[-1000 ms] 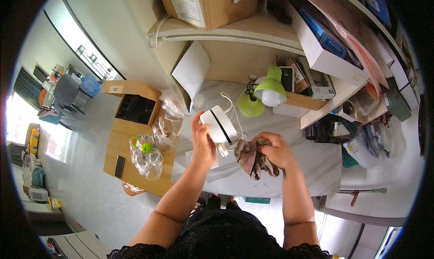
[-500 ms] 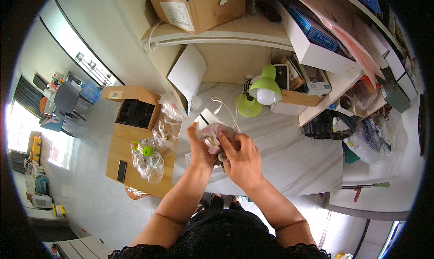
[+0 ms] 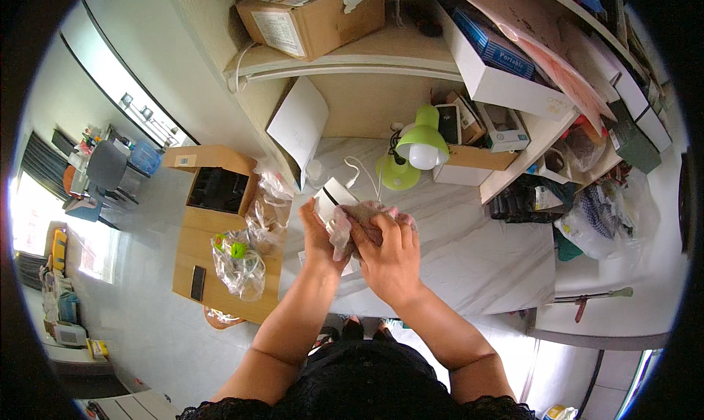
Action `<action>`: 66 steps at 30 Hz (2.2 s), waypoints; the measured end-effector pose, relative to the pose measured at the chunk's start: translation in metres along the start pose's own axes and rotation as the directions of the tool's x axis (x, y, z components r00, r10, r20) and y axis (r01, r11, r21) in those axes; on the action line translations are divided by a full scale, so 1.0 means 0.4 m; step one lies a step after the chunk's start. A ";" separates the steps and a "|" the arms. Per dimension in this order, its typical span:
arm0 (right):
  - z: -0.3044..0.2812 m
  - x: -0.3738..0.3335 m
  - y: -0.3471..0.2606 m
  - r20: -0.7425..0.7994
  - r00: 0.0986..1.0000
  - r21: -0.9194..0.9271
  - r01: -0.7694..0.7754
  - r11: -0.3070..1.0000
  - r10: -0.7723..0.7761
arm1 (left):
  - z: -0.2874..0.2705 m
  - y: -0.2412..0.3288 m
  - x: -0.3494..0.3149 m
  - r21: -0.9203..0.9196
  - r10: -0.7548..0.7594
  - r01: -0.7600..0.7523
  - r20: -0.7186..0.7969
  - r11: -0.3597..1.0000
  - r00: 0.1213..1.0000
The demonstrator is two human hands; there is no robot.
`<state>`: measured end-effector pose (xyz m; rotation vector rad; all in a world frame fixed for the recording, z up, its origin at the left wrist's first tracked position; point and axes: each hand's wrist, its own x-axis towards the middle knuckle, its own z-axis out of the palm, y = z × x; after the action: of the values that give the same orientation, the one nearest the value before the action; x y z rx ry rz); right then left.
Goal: The person wipes a green desk lamp and a white power strip with a cloth. They handle the lamp's cord and base, then wipe the power strip and place it on a shelf.
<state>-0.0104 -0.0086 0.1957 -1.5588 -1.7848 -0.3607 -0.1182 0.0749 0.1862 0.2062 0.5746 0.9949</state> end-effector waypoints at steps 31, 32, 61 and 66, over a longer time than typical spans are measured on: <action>0.007 -0.014 -0.042 -0.046 0.998 -0.065 0.045 0.997 -0.048 | -0.003 -0.004 -0.022 -0.032 -0.057 0.058 0.007 0.998 0.998; 0.003 -0.013 -0.046 -0.017 1.000 -0.070 0.011 0.997 -0.012 | 0.012 0.003 -0.030 0.017 -0.049 0.050 -0.054 0.999 0.997; -0.066 0.011 0.067 -0.166 0.973 0.132 0.184 0.974 -0.162 | 0.003 0.011 -0.039 0.227 0.402 -0.407 0.069 0.885 0.913; -0.037 0.014 -0.004 -0.128 0.991 0.140 0.051 0.989 -0.033 | -0.002 0.009 -0.044 0.088 0.137 -0.151 0.148 0.985 0.979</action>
<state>-0.0068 -0.0143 0.2101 -1.3707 -1.7095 -0.3352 -0.1286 0.0621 0.1933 0.4084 0.4847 1.0835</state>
